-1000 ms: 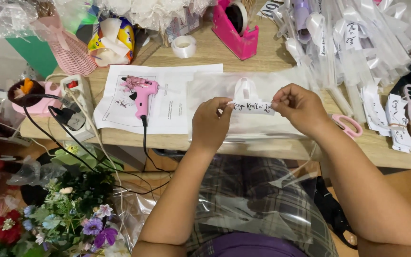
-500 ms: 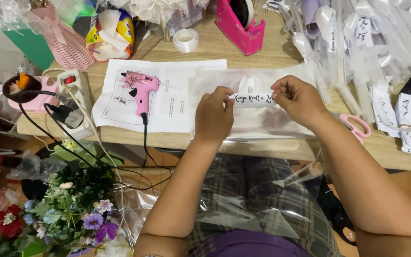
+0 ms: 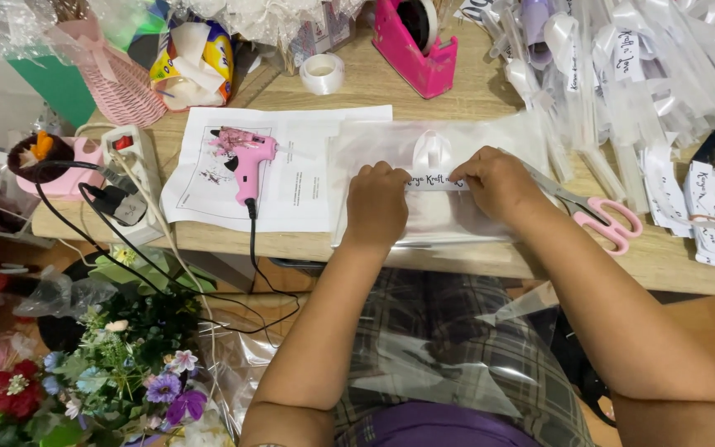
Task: Assembling decorative plastic bags by folding them, applying hot glue, and attaching labels.
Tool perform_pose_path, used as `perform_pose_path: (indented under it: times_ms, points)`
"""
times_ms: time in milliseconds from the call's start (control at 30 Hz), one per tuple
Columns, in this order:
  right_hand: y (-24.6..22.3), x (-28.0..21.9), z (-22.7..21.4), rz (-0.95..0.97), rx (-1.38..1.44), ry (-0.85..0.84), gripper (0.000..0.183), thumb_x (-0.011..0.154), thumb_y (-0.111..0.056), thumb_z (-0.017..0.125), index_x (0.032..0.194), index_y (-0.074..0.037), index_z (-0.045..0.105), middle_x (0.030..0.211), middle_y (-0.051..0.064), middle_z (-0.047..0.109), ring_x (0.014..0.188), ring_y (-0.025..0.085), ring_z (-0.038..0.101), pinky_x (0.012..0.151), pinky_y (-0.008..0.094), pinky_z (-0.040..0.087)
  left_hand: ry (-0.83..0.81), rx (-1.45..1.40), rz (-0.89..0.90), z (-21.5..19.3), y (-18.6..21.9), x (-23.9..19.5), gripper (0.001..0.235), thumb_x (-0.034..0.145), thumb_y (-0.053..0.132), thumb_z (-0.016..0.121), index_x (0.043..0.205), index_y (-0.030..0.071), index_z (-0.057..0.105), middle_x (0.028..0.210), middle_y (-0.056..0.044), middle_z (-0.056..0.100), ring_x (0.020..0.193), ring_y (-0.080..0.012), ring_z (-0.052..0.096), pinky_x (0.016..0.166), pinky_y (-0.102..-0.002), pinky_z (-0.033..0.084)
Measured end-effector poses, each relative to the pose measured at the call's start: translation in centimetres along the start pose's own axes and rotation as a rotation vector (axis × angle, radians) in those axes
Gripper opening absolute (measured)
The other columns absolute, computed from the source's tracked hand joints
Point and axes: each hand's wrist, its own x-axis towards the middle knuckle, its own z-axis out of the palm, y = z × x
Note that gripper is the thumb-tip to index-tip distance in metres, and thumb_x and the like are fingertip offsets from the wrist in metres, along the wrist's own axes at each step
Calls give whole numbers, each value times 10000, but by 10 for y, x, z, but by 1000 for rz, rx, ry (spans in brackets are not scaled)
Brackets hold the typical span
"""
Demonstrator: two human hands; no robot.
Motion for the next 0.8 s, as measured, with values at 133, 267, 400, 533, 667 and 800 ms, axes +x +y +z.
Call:
perform_pose_path:
  times_ms: [133,267,400,533,667,800]
  points:
    - [1,2,1,17,-24,-13,249,964,52,613,1049,-75,810,1006,172,729,906,305,719,738,374,627,-30,3,8,-7,2,0,186,860,0,745,1012,95,795,856,-87,721,805,-207,670,755,-338,547]
    - [-3,0,1,23,-29,-10,249,963,55,616,1054,-73,809,1009,172,727,918,303,719,746,378,629,-20,-11,9,-3,0,-2,198,863,-1,742,1029,92,796,895,-104,716,832,-223,664,777,-346,540]
    - [-4,1,0,61,-18,-23,248,962,34,620,1060,-89,812,1023,158,732,936,301,721,753,368,630,-43,10,8,-13,6,-2,208,858,-10,735,1034,82,795,925,-114,698,858,-231,645,786,-348,522]
    - [3,2,3,51,-37,-33,251,960,22,621,1050,-109,815,1009,132,716,929,278,707,750,350,621,-42,101,31,-34,20,-5,142,865,55,725,982,71,804,991,-121,655,904,-220,593,770,-329,483]
    - [-29,-11,-21,44,-173,-48,229,946,6,638,1011,-114,822,1016,106,722,949,266,705,764,335,617,-188,147,57,-17,15,1,195,907,80,632,1006,61,798,933,-100,663,857,-192,572,778,-329,464]
    - [-32,-20,-28,0,-200,-81,212,932,3,664,1006,-110,829,1080,121,653,988,287,683,783,386,618,-244,151,142,-21,14,-3,281,937,119,547,1097,39,764,947,-111,665,874,-209,588,801,-346,462]
